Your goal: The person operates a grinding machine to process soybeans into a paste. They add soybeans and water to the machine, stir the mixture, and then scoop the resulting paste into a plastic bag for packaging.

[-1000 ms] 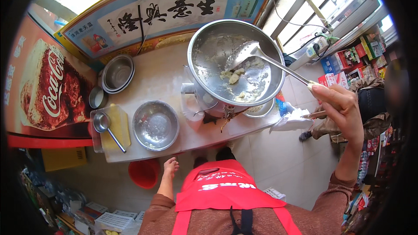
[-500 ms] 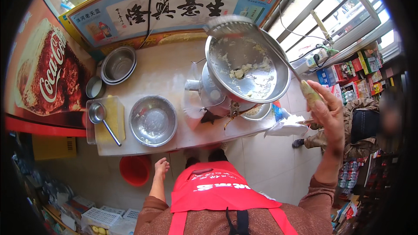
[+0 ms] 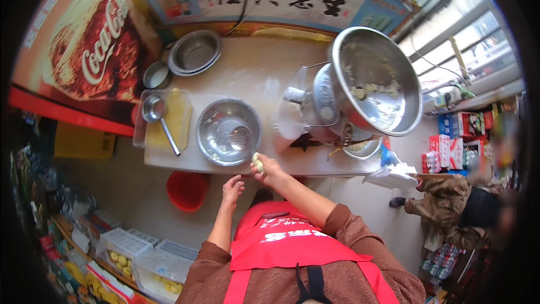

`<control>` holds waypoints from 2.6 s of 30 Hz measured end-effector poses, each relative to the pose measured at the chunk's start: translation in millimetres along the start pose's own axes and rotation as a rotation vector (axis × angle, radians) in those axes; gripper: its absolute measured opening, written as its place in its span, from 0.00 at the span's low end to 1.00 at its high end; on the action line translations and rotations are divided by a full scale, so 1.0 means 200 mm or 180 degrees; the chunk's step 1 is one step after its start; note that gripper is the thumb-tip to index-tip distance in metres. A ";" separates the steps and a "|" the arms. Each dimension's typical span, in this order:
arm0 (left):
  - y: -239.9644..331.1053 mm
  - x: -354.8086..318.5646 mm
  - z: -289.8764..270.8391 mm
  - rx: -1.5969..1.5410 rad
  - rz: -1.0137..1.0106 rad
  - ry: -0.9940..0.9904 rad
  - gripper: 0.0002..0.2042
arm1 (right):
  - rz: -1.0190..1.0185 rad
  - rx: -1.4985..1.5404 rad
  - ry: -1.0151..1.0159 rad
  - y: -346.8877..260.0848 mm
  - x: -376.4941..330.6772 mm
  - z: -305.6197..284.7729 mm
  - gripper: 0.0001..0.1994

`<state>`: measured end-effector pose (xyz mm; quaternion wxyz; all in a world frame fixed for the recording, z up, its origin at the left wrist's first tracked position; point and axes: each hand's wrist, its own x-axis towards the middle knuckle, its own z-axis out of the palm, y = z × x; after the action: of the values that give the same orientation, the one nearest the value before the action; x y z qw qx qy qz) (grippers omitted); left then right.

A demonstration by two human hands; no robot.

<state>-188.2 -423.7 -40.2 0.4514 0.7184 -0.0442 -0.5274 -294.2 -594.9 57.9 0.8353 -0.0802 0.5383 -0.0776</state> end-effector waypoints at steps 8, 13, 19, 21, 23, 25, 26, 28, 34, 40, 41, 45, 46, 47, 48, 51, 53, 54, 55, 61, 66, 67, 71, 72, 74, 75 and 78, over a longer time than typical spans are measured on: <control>0.22 0.27 -0.61 0.1723 0.1771 0.2661 0.17 | 0.0101 -0.0758 -0.0056 0.18 0.50 -0.40 0.16; 0.26 0.61 -0.89 0.1807 0.1251 0.3033 0.25 | 0.0138 -0.1365 0.0232 0.30 0.43 -0.61 0.27; 0.16 1.03 -1.08 -0.0125 0.0493 0.1819 0.31 | -0.0597 -0.0593 0.1054 0.28 0.23 -1.06 0.22; 0.16 1.09 -1.11 -0.0574 -0.0050 0.1555 0.28 | -0.1364 -0.0235 0.1521 0.14 0.09 -1.31 0.20; 0.18 1.10 -1.11 -0.0864 -0.0317 0.1582 0.28 | -0.2057 0.0120 0.2383 -0.12 -0.10 -1.59 0.13; 0.20 1.09 -1.09 -0.1033 -0.0427 0.1674 0.28 | -0.3105 0.0060 0.2951 -0.41 -0.32 -1.85 0.11; 0.20 1.07 -1.06 -0.0983 -0.0363 0.1855 0.31 | -0.3325 0.0194 0.3283 -0.57 -0.45 -1.96 0.12; 0.19 1.02 -1.02 -0.0988 -0.0551 0.2014 0.38 | -0.4162 0.0176 0.3930 -0.88 -0.67 -2.15 0.12; -0.19 0.63 -0.69 -0.0210 -0.0392 0.1988 0.36 | -0.4739 -0.0345 0.4336 -1.59 -1.21 -2.49 0.10; -0.47 0.18 -0.40 -0.0399 -0.2154 0.0481 0.07 | -0.4804 -0.1118 0.4882 -2.06 -1.37 -2.52 0.27; -0.49 0.10 -0.36 -0.0418 -0.1865 0.0122 0.04 | -0.4666 -0.1242 0.5097 -2.12 -1.39 -2.52 0.30; -0.52 -0.08 -0.17 -0.0059 -0.1831 0.0232 0.15 | -0.4300 -0.1429 0.5079 -2.40 -1.38 -2.58 0.49; -0.51 -0.11 -0.13 0.0150 -0.1682 0.0243 0.17 | -0.4287 -0.1366 0.4854 -2.46 -1.38 -2.60 0.52; -0.49 -0.14 -0.12 0.0299 -0.1514 0.0222 0.19 | -0.4236 -0.1356 0.4886 -2.53 -1.37 -2.62 0.53; -0.46 -0.15 -0.09 0.0305 -0.1450 0.0172 0.21 | -0.4433 -0.1287 0.5242 -2.58 -1.33 -2.63 0.49; -0.35 -0.20 -0.06 0.0449 -0.1239 0.0345 0.22 | -0.4608 -0.1809 0.5418 -2.67 -1.29 -2.64 0.51; -0.28 -0.22 -0.02 0.0276 -0.1115 0.0383 0.21 | -0.4615 -0.1836 0.5785 -2.69 -1.26 -2.62 0.48; -0.24 -0.24 -0.01 0.0299 -0.1057 0.0448 0.21 | -0.4470 -0.1827 0.5927 -2.69 -1.26 -2.62 0.46; -0.21 -0.26 0.01 0.0324 -0.1013 0.0492 0.21 | -0.4529 -0.1790 0.5875 -2.68 -1.25 -2.61 0.45; -0.18 -0.34 0.07 0.0333 -0.0933 0.0532 0.22 | -0.4674 -0.1716 0.6179 -2.66 -1.24 -2.59 0.39; -0.23 -0.40 0.10 0.0514 -0.0987 0.0487 0.22 | -0.4583 -0.1671 0.6121 -2.67 -1.23 -2.60 0.37; -0.23 -0.42 0.10 0.0511 -0.1000 0.0488 0.22 | -0.4617 -0.1689 0.6123 -2.67 -1.22 -2.60 0.37; -0.24 -0.46 0.11 0.0524 -0.0977 0.0510 0.22 | -0.4594 -0.1613 0.5988 -2.66 -1.23 -2.59 0.37; -0.24 -0.46 0.11 0.0551 -0.0963 0.0528 0.22 | -0.4558 -0.1538 0.5957 -2.66 -1.23 -2.58 0.37; -0.24 -0.47 0.11 0.0557 -0.0944 0.0539 0.23 | -0.4594 -0.1552 0.5946 -2.66 -1.24 -2.57 0.38; -0.24 -0.47 0.11 0.0536 -0.0938 0.0531 0.23 | -0.4524 -0.1517 0.5939 -2.66 -1.25 -2.57 0.38; -0.24 -0.47 0.11 0.0521 -0.0880 0.0543 0.23 | -0.4292 -0.1489 0.5885 -2.66 -1.25 -2.55 0.38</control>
<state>-267.0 -358.1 -7.7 0.3167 0.7941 0.0506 -0.5162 -884.7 -1084.6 186.6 -0.1203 -0.4147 0.7911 -0.4332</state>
